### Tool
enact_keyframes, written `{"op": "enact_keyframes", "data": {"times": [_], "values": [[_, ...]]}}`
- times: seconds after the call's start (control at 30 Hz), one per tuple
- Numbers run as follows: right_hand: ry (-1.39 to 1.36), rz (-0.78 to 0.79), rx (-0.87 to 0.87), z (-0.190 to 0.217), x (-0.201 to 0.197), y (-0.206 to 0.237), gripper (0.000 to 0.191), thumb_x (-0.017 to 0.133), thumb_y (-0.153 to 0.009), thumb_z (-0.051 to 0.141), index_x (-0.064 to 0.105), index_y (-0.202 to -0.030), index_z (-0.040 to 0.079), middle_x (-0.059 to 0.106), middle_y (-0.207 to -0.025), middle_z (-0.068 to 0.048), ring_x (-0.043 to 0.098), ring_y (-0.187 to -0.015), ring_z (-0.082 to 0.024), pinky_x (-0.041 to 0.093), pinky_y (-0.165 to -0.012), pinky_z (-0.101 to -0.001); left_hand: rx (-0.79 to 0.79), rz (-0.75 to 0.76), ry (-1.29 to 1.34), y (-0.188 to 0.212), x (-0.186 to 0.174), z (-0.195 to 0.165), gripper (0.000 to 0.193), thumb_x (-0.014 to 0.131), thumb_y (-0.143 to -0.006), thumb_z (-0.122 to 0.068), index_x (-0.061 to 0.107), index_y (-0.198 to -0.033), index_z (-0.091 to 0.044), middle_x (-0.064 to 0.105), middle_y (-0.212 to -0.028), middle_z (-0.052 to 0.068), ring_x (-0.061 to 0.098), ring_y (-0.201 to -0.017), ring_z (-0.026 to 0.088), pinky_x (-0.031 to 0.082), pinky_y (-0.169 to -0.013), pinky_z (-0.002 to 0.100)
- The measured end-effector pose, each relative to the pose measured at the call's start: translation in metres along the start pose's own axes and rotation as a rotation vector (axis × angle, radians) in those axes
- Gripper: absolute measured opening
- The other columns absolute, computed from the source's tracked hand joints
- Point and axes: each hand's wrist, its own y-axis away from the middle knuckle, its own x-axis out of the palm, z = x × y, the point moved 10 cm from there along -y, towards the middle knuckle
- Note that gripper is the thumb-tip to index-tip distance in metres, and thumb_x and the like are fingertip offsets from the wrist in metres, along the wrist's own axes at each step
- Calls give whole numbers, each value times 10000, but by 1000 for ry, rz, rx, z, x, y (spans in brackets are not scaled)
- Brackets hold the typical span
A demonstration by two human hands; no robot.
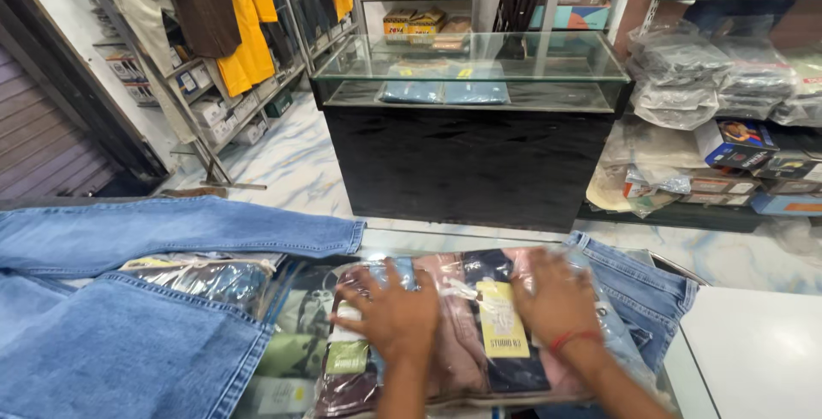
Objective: The person picks up packaged clothing items from a glass counter, carries them to a nearby shelf, and places them among other items. They repeat this process with different packages, including jeans and folded garments, moving them between the counter and shelves.
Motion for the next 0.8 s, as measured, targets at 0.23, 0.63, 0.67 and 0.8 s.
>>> {"op": "enact_keyframes", "data": {"times": [0.23, 0.63, 0.67, 0.8], "values": [[-92, 24, -179, 18, -3, 9, 598, 387, -969, 507, 415, -1538, 324, 372, -1620, -4, 282, -1523, -231, 159, -1238, -533, 666, 34, -52, 33, 41, -97, 694, 450, -907, -644, 514, -1467, -240, 366, -1606, 74, 284, -1501, 333, 92, -1228, 569], [-101, 88, 275, -8, -6, 12, 714, 415, -918, 607, 404, -1537, 252, 296, -1646, -19, 193, -1540, -255, 75, -1218, -592, 1, -198, -227, 31, 1, 14, 808, 326, -956, -733, 308, -1563, -200, 207, -1648, 274, 140, -1522, 504, 103, -1162, 691], [-101, 89, 261, -5, -3, 12, 687, 415, -931, 572, 403, -1532, 239, 294, -1638, -34, 190, -1531, -263, 72, -1208, -601, 93, -219, -182, 37, 8, -1, 764, 332, -958, -687, 324, -1558, -214, 211, -1660, 237, 147, -1515, 466, 98, -1161, 678], [-274, 98, -373, 64, 3, 20, 518, 425, -971, 462, 589, -1407, 236, 518, -1581, -12, 390, -1535, -223, 273, -1300, -433, 453, -210, -57, 50, 16, -34, 618, 339, -985, -543, 408, -1542, -283, 266, -1680, 88, 175, -1552, 344, 62, -1213, 648]]}}
